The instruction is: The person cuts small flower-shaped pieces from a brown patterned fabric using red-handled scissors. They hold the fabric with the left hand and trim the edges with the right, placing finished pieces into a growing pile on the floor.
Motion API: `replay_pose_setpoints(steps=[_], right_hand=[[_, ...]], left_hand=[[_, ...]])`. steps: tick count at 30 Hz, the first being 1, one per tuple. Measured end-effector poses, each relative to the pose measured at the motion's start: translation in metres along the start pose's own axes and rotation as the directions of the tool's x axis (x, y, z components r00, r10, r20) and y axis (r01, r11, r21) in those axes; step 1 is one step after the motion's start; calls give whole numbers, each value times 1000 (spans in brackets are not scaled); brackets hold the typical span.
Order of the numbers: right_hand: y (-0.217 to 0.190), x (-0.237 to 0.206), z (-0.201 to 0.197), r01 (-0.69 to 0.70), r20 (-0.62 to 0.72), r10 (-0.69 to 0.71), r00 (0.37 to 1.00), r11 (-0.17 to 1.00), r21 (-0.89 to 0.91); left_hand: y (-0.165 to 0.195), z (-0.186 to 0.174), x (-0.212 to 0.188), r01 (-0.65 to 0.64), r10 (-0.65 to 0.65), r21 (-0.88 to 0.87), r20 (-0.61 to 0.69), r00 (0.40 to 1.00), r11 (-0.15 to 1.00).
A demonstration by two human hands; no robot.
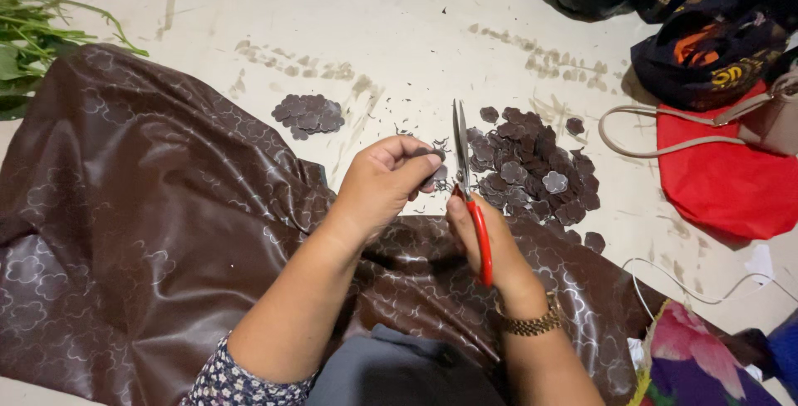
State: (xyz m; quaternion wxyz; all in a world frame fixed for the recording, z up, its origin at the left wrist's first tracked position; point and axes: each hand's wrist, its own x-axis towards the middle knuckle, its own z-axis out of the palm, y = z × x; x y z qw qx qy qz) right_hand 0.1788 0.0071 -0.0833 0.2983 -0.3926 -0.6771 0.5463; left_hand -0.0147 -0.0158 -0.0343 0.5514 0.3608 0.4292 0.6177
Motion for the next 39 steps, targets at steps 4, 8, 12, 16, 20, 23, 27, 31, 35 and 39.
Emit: replay_pose_setpoints(steps=[4, 8, 12, 16, 20, 23, 27, 31, 35, 39], right_hand=[[-3, -5, -3, 77, 133, -83, 988, 996, 54], [-7, -7, 3, 42, 233, -69, 970, 992, 120], [-14, -5, 2, 10, 135, -17, 991, 999, 50], [-20, -5, -1, 42, 87, -43, 995, 999, 19], [-19, -3, 2, 61, 52, -57, 997, 996, -68], [-9, -1, 4, 78, 21, -76, 997, 994, -72], [24, 12, 0, -120, -51, 113, 992, 979, -166], [69, 36, -14, -224, -121, 200, 972, 944, -243], [102, 45, -27, -311, -113, 292, 950, 923, -225], [114, 45, -28, -316, -100, 301, 948, 924, -216]], left_hand=[[-1, -1, -1, 1, 0, 57, -16, 1000, 998], [3, -1, -1, 47, -45, 46, -26, 999, 998], [10, -2, -5, 32, -32, 73, -1, 999, 997], [11, -1, -5, -39, 38, 5, 39, 998, 999], [6, -1, -1, -44, 44, -18, 18, 999, 999], [-3, -6, 1, -64, 66, -33, 43, 997, 997], [-34, -23, 15, 4, -7, 124, 20, 1000, 992], [-81, -43, 34, 130, -134, 343, -12, 991, 930], [-100, -59, 26, 365, -325, 222, -198, 925, 904], [-54, -90, 39, 523, -430, 60, -493, 756, 850]])
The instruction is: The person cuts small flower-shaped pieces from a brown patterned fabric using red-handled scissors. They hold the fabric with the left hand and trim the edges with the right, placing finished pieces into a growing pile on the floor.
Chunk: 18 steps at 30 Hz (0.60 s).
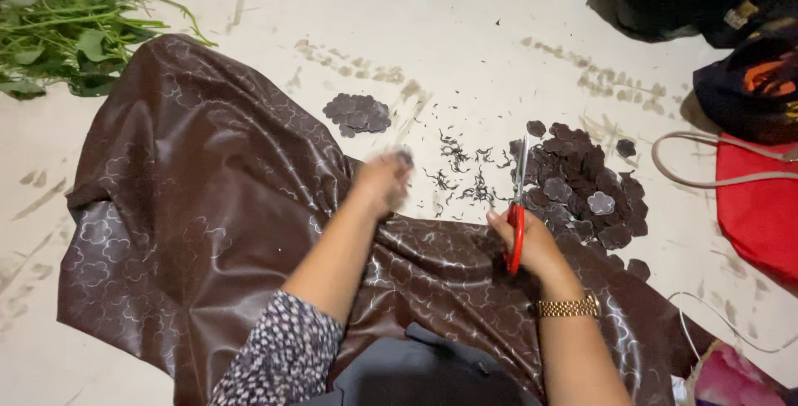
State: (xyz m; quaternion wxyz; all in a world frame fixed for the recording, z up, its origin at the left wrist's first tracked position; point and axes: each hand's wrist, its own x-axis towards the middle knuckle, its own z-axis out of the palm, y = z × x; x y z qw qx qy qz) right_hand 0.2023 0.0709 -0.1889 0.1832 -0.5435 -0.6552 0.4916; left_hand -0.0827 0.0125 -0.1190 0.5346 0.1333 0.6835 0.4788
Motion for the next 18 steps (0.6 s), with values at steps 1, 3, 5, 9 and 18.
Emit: replay_pose_setpoints(steps=[1, 3, 5, 9, 18], right_hand=[[-1, -1, 0, -37, 15, 37, 999, 999, -13], [-3, -2, 2, -77, 30, 77, 997, 997, -12], [-2, -2, 2, -82, 10, 82, 997, 996, 23], [-5, -9, -4, -57, -23, 53, 998, 978, -202], [-33, -5, -18, 50, -28, -51, 998, 998, -31]], left_hand=[[14, -10, 2, -62, 63, -170, 1, 998, 984], [43, -27, 5, -131, 104, -136, -190, 976, 982], [61, -44, 5, -457, 441, -41, -196, 876, 889], [63, -108, 0, 29, 502, 779, -432, 749, 626], [14, -246, 1, -31, 571, 753, -471, 672, 658]])
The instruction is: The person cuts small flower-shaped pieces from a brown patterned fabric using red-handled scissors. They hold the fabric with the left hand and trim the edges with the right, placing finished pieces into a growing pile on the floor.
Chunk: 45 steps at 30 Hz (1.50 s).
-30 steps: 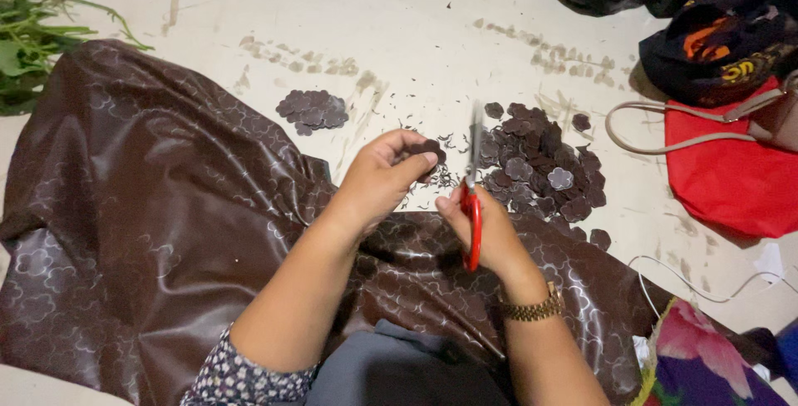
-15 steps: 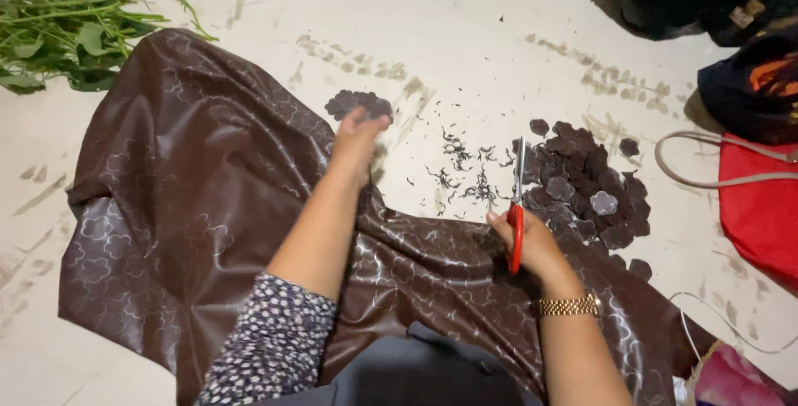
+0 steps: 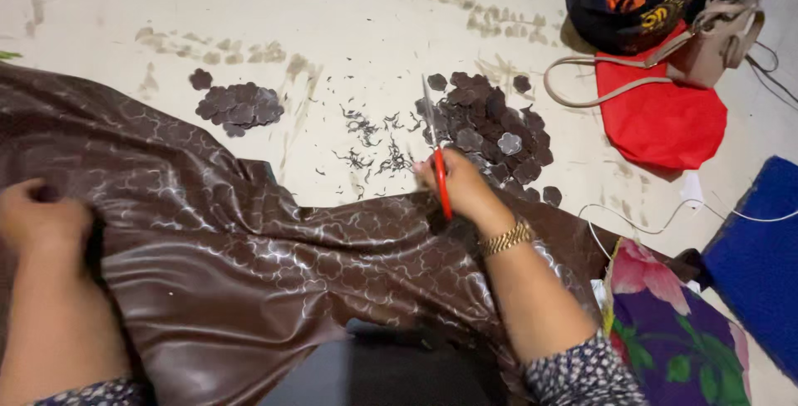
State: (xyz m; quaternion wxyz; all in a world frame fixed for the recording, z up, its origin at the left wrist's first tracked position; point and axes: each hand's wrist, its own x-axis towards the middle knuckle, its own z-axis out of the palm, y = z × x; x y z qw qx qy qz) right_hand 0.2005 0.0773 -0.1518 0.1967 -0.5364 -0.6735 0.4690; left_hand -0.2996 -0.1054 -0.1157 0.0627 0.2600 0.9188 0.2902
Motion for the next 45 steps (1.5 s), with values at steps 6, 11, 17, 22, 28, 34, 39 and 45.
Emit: replay_pose_setpoints(steps=[6, 11, 17, 22, 28, 34, 39, 45], right_hand=[[15, 26, -62, -87, -309, -27, 951, 933, -349], [37, 36, -93, -192, -413, -52, 909, 829, -525], [42, 32, -94, -232, -383, -16, 924, 771, -593], [35, 23, -91, -141, -463, -191, 866, 795, -590], [48, 13, -98, -111, -483, -141, 864, 883, -457], [52, 20, -95, -93, -485, -123, 866, 913, -398], [47, 20, -97, -70, -457, -88, 885, 946, -317], [43, 16, -102, -176, -473, 61, 879, 963, -203]], left_hand=[[1, 0, -2, -11, 13, 96, -26, 1000, 995], [20, -4, -17, -75, 8, 386, 171, 985, 920], [72, 21, -57, -394, 123, 528, 475, 871, 752], [139, 120, -117, -520, 411, -24, 645, 644, 854], [153, 168, -126, -600, 515, 93, 420, 747, 795], [114, 145, -108, -484, 333, 364, 404, 852, 796], [116, 130, -96, -421, 30, 619, 541, 841, 663], [100, 106, -56, -330, -171, 565, 657, 735, 756]])
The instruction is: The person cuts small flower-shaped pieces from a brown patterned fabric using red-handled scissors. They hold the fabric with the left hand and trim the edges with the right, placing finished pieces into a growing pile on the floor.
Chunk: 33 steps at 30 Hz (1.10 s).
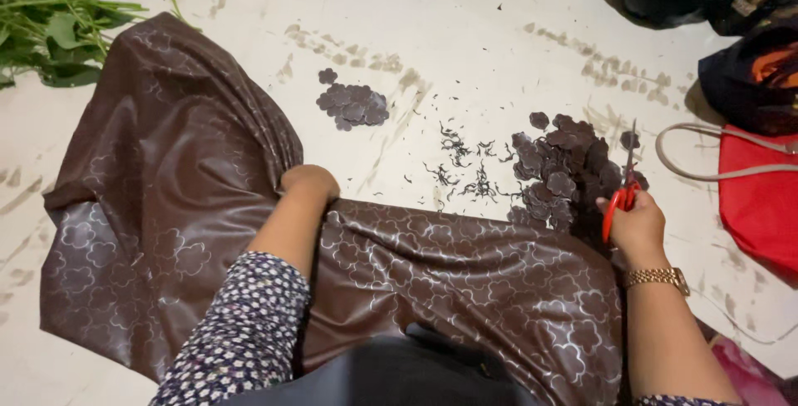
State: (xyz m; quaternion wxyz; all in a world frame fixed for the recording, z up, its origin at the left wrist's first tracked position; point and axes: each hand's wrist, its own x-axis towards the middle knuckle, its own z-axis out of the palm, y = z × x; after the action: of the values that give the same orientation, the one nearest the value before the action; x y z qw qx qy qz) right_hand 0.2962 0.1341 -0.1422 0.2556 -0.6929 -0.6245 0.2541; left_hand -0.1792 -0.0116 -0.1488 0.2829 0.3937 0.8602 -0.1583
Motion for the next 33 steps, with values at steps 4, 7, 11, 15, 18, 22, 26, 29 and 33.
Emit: replay_pose_setpoints(steps=[4, 7, 11, 15, 18, 22, 26, 29, 33], right_hand=[[-1, -4, 9, -38, -2, 38, 999, 991, 131], [-10, -3, 18, 56, -61, -40, 997, 956, 288], [-31, 5, 25, -43, -78, 110, 991, 803, 595], [-44, 1, 29, -66, -58, 208, 976, 543, 837], [-53, -5, 38, -99, -15, 242, 970, 452, 887], [-69, -9, 55, -166, 51, 289, 956, 387, 907], [-83, -23, 61, -122, 53, 248, 967, 269, 955], [-97, -36, 48, -69, 35, 168, 985, 199, 978], [-117, -50, 29, 129, -134, 2, 991, 259, 957]], left_hand=[[-3, 10, 5, -96, 81, -51, -240, 967, 994], [37, 25, -3, -260, 241, 0, -367, 898, 966], [120, 55, -44, -626, 575, -162, -273, 771, 763], [148, 89, -73, -743, 713, 3, -284, 641, 669], [153, 97, -61, -732, 734, -58, 82, 674, 678], [151, 101, -49, -821, 802, 19, 199, 563, 571], [152, 84, -50, -789, 798, -121, 89, 596, 602], [172, 33, -60, -521, 683, -612, 44, 729, 595], [210, -34, -86, -478, 793, -865, -398, 462, -155]])
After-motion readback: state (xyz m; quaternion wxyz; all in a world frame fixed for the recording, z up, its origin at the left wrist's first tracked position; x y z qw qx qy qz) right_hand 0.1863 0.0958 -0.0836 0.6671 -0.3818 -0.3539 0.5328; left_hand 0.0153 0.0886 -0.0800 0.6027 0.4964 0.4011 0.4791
